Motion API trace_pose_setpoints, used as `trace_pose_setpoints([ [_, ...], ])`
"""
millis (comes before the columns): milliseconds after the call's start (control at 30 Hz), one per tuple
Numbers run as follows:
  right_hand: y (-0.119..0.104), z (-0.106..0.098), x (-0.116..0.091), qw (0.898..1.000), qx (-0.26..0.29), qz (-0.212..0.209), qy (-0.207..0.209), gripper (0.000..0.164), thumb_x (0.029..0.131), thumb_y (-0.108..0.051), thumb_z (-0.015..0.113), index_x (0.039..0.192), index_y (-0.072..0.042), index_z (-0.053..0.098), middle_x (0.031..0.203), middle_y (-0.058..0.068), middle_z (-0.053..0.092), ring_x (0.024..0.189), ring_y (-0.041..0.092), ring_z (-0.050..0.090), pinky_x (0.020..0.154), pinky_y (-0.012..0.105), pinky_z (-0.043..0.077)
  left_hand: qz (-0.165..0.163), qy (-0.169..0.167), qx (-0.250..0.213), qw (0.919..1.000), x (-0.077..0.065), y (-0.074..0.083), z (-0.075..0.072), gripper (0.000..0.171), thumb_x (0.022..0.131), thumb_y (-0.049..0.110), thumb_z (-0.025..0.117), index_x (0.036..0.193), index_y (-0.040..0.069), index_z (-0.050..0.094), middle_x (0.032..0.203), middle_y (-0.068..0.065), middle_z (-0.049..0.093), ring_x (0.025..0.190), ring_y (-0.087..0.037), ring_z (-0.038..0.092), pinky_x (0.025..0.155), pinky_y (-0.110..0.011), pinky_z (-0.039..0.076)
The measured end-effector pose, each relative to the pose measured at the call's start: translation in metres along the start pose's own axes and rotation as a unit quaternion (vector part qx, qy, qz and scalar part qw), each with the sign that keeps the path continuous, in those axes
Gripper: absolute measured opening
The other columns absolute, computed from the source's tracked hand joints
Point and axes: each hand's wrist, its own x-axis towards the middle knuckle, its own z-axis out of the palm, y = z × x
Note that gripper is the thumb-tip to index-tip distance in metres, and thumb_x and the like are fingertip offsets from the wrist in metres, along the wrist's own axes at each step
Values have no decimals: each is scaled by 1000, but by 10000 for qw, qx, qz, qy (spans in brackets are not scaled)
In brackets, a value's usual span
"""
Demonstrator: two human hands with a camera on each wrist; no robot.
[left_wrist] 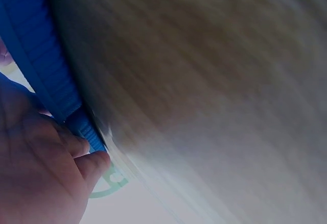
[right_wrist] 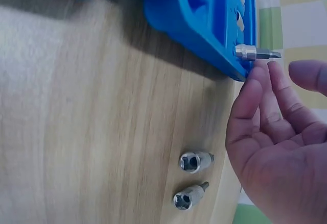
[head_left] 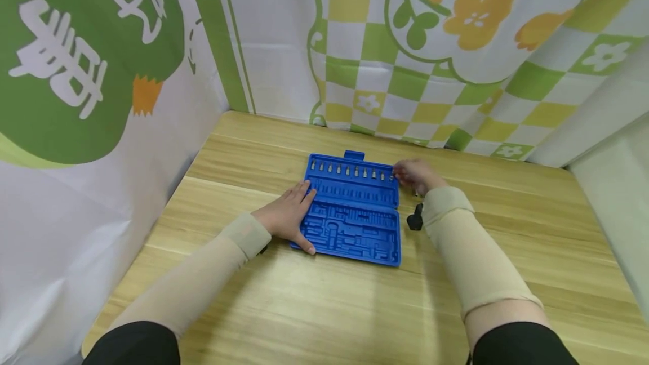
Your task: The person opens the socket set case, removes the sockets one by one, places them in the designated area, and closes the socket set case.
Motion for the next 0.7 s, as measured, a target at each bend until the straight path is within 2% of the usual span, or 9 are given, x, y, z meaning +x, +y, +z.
trace_pose_setpoints([
  [133,4,0,1,9993,-354,-123,86,45,110,-15,46,146,11,46,128,15,58,99,11,58,84,20,53,27,7,11,10000,-1,0,2,148,66,82,78,165,0,3,169,-24,-9,156,-36,-5,126,-46,4],
  [233,9,0,1,9984,-470,-271,166,44,109,-14,50,145,12,48,136,21,55,105,14,58,89,22,53,57,18,-26,10000,-2,0,2,148,66,81,78,164,0,3,169,-24,-9,156,-37,-4,126,-46,5],
  [433,17,-2,2,9947,-709,-731,150,46,110,-20,49,143,12,51,136,22,58,105,11,60,93,23,51,46,74,-36,10000,-1,-2,3,148,67,81,79,165,0,3,169,-24,-9,156,-37,-5,126,-46,4],
  [500,20,-3,2,9926,-836,-868,140,46,110,-23,50,141,11,53,134,20,60,103,10,59,90,23,51,38,84,-26,10000,0,-2,3,148,66,81,78,165,0,3,169,-23,-9,156,-36,-5,126,-45,4],
  [700,28,-3,1,9830,-1309,-1247,308,37,105,-17,61,133,8,62,121,14,66,93,11,58,77,24,50,55,86,-64,9999,0,-2,2,148,66,81,79,165,0,3,169,-23,-9,156,-36,-5,126,-45,4],
])
